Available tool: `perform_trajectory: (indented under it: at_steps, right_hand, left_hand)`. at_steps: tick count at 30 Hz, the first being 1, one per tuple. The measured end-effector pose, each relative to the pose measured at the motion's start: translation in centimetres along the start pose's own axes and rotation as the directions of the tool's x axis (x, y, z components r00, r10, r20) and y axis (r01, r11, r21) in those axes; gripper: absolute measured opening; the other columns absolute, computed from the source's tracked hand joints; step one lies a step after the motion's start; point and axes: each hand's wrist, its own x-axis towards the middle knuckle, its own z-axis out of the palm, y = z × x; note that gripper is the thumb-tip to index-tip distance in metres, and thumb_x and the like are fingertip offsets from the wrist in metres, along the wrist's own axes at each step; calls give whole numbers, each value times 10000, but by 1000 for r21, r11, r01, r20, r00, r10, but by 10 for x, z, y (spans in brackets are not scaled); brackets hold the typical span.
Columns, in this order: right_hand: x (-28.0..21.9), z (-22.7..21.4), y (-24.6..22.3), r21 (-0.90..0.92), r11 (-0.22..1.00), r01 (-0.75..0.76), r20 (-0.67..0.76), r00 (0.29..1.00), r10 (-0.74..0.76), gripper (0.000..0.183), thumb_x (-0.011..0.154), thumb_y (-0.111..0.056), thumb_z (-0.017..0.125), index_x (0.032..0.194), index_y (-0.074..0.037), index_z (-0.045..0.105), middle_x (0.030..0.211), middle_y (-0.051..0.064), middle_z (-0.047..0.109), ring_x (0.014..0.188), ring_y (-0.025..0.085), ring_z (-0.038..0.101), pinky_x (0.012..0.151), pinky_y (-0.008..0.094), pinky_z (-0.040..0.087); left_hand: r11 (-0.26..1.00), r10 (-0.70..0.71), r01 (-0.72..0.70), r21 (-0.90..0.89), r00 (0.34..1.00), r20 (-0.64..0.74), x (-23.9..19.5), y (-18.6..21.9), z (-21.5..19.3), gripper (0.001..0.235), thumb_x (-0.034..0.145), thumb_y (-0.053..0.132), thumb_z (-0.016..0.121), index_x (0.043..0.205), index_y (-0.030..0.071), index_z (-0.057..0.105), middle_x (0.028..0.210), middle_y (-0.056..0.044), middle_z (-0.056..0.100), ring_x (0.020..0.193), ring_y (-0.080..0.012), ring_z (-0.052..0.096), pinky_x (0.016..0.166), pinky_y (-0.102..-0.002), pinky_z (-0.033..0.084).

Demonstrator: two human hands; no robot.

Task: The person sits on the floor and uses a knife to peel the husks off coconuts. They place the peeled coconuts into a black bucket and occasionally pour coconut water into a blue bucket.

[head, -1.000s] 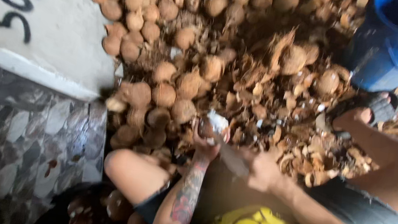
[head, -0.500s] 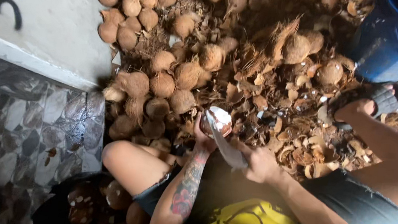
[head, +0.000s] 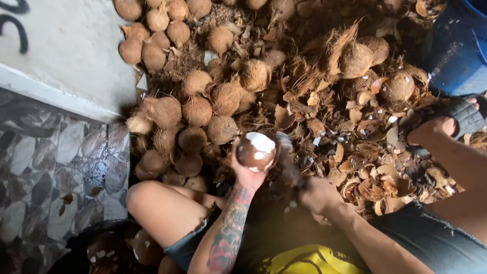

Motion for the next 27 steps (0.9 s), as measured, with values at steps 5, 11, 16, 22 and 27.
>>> perform_trajectory:
  at_steps: [5,11,16,22,27]
  right_hand:
    - [-1,-22,41,221,974,42,-250,968,15,527,733,-426,674,935,55,748,818,393,719,816,567,750,783,681,559]
    - [-18,-39,-28,-155,892,424,-367,814,-451,741,612,-411,705,1269,-81,618,475,217,633,525,426,745,597,559,587]
    - [8,8,-5,-207,946,250,-130,951,-280,540,778,-437,619,1199,-105,679,749,155,677,741,336,738,726,483,599]
    - [-3,-13,-14,-97,989,109,-30,993,-112,369,787,-459,628,920,-130,725,737,153,754,740,376,782,677,533,622]
    - [3,-3,-5,-267,871,413,-151,874,-461,563,734,-293,609,1264,-111,658,657,160,731,589,344,779,578,529,641]
  left_hand:
    - [957,-250,287,37,756,605,-13,12,24,773,900,613,669,1468,89,627,1462,-351,575,1296,-627,544,1017,-789,463]
    - [994,-97,79,79,956,275,-75,5,46,387,990,410,750,1178,72,748,1015,-118,796,669,-265,687,586,-408,569]
    - [989,-54,27,144,981,189,-22,-3,19,464,880,472,805,1131,85,750,1109,-159,774,959,-348,746,865,-503,622]
    - [961,-70,57,272,997,41,-9,-11,18,525,821,591,821,1084,146,726,1081,-134,772,905,-304,727,796,-434,621]
    - [939,-57,26,342,995,80,11,21,10,504,828,497,870,939,28,722,857,-161,757,756,-353,702,807,-416,609]
